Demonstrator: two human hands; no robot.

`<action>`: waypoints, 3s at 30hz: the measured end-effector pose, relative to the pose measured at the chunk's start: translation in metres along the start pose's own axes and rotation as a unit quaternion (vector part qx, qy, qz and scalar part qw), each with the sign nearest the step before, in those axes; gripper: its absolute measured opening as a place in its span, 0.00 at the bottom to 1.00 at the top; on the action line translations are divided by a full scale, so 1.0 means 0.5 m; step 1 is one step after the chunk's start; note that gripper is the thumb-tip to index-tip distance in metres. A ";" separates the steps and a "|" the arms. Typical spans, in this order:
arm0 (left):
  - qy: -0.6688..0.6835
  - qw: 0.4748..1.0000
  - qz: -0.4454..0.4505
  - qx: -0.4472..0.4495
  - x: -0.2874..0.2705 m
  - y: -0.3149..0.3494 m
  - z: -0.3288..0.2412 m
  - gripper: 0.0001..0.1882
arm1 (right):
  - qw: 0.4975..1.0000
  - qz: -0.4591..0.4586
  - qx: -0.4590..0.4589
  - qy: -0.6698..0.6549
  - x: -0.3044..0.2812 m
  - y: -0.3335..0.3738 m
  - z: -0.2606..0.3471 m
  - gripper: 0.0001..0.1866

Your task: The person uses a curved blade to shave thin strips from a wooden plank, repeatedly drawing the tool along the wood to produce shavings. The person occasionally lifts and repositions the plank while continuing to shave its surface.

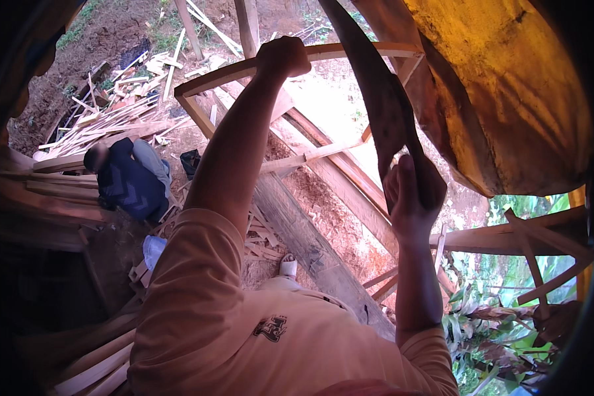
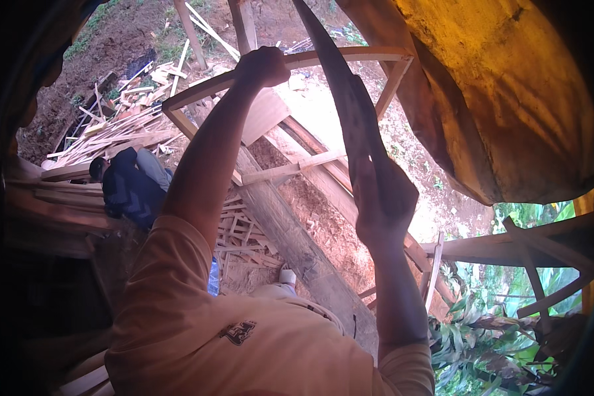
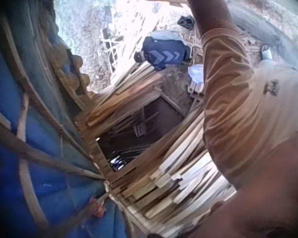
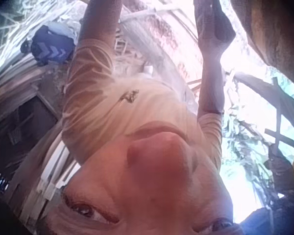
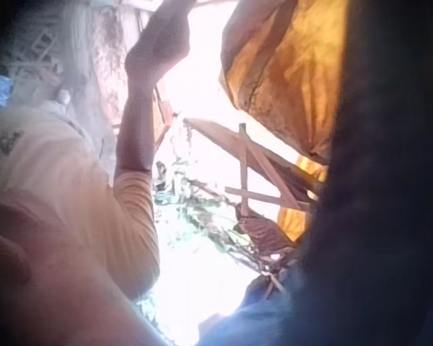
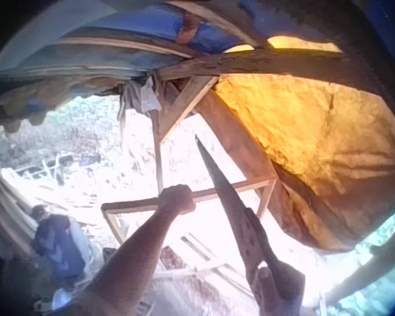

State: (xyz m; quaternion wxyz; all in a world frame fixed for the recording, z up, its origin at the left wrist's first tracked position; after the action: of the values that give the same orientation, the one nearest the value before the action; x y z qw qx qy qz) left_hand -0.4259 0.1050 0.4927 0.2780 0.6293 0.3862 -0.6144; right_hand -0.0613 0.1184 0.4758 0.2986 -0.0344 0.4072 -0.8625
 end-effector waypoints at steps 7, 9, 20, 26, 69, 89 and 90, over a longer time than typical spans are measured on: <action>0.035 0.999 -0.020 -0.004 -0.020 0.025 -0.028 0.18 | 0.990 -0.015 0.033 -0.135 0.197 -0.217 -0.159 0.14; 0.032 0.999 0.021 0.009 -0.028 0.032 -0.025 0.21 | 0.991 -0.012 0.024 -0.131 0.223 -0.235 -0.183 0.14; 0.056 0.998 -0.006 -0.011 -0.016 0.037 -0.028 0.18 | 0.982 -0.036 0.073 -0.173 0.240 -0.215 -0.202 0.14; 0.051 0.999 -0.010 -0.011 -0.016 0.039 -0.030 0.18 | 0.976 -0.037 0.061 -0.205 0.234 -0.204 -0.198 0.14; -0.016 0.999 -0.025 -0.019 -0.013 0.008 -0.034 0.21 | 0.980 0.062 0.181 0.059 -0.278 0.470 0.154 0.18; 0.047 0.995 -0.082 0.013 -0.004 0.048 -0.029 0.15 | 0.968 -0.004 0.206 -0.145 -0.151 0.103 0.155 0.13; 0.046 0.996 -0.072 0.013 -0.004 0.046 -0.030 0.16 | 0.969 0.009 0.199 -0.143 -0.161 0.103 0.159 0.13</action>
State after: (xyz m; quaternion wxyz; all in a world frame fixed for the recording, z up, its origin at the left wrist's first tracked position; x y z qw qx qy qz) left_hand -0.3982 0.1046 0.4931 0.2073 0.6311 0.4348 -0.6080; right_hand 0.0536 0.0825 0.5063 0.3622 -0.0940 0.1808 -0.9095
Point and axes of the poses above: each hand's wrist, its own y-axis away from the middle knuckle, its own x-axis out of the palm, z = x × y, the point moved 5 cm from there along -y, towards the middle knuckle, and after that the axes turned 12 degrees about -x, right-handed, at the moved point
